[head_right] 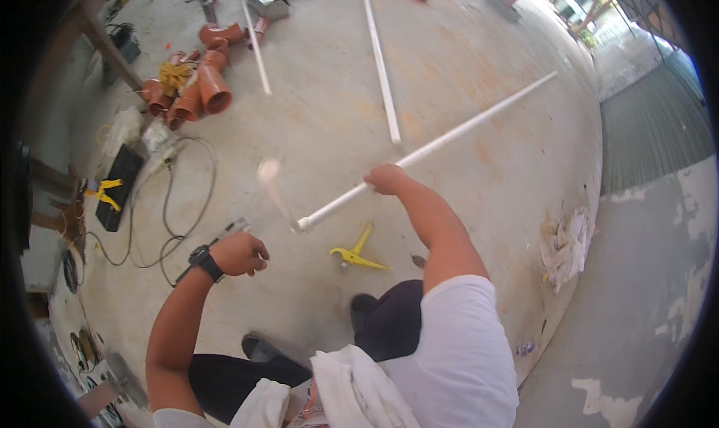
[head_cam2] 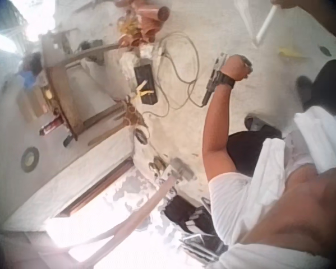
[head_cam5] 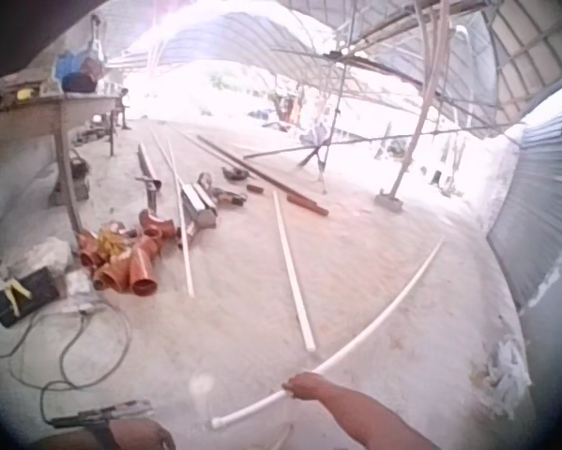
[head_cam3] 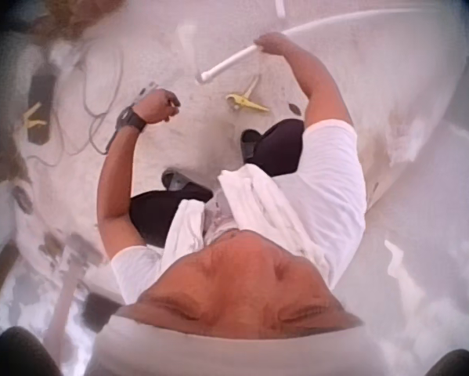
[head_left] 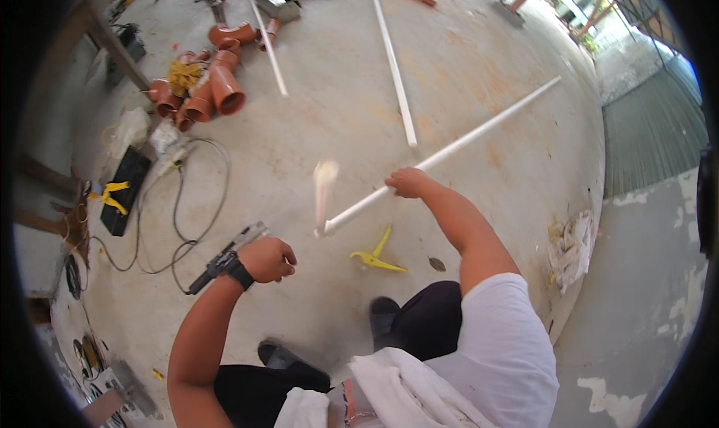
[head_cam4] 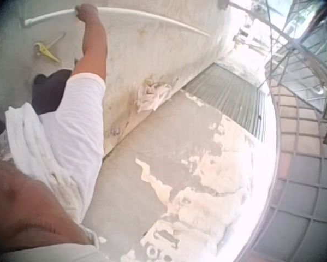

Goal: The person assembles white PVC pipes by heating the ends with a heat gun and inserting them into elbow fittings. They handle multiple pipe segments and fittings, joining them to form a structure.

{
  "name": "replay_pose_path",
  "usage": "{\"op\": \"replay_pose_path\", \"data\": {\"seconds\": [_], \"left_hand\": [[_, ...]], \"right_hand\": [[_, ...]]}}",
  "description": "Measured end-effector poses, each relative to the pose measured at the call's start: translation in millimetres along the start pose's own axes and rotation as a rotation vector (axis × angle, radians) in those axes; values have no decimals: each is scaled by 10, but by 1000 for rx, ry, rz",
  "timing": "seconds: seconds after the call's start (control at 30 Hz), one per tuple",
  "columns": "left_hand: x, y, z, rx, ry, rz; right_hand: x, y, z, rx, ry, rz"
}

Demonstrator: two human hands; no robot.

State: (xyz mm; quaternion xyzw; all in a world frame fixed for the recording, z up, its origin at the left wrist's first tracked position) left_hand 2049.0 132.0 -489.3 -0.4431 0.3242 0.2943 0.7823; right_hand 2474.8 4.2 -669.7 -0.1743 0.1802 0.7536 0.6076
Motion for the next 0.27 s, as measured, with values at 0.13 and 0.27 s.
{"op": "replay_pose_path", "data": {"seconds": [0.13, 0.27], "left_hand": [[-752, 65, 77, -18, 20, 54], [-1409, 43, -227, -425, -33, -9]], "right_hand": [[-178, 273, 992, -3, 51, 108], [-615, 694, 1943, 51, 66, 206]]}}
Point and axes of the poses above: each hand's wrist, its own x-axis towards the middle knuckle, its own z-axis out of the back of the hand, y = z × x, the point moved 3 cm from there along x, towards the middle knuckle, and after that the axes turned 7 degrees about z, right-handed, at the moved point
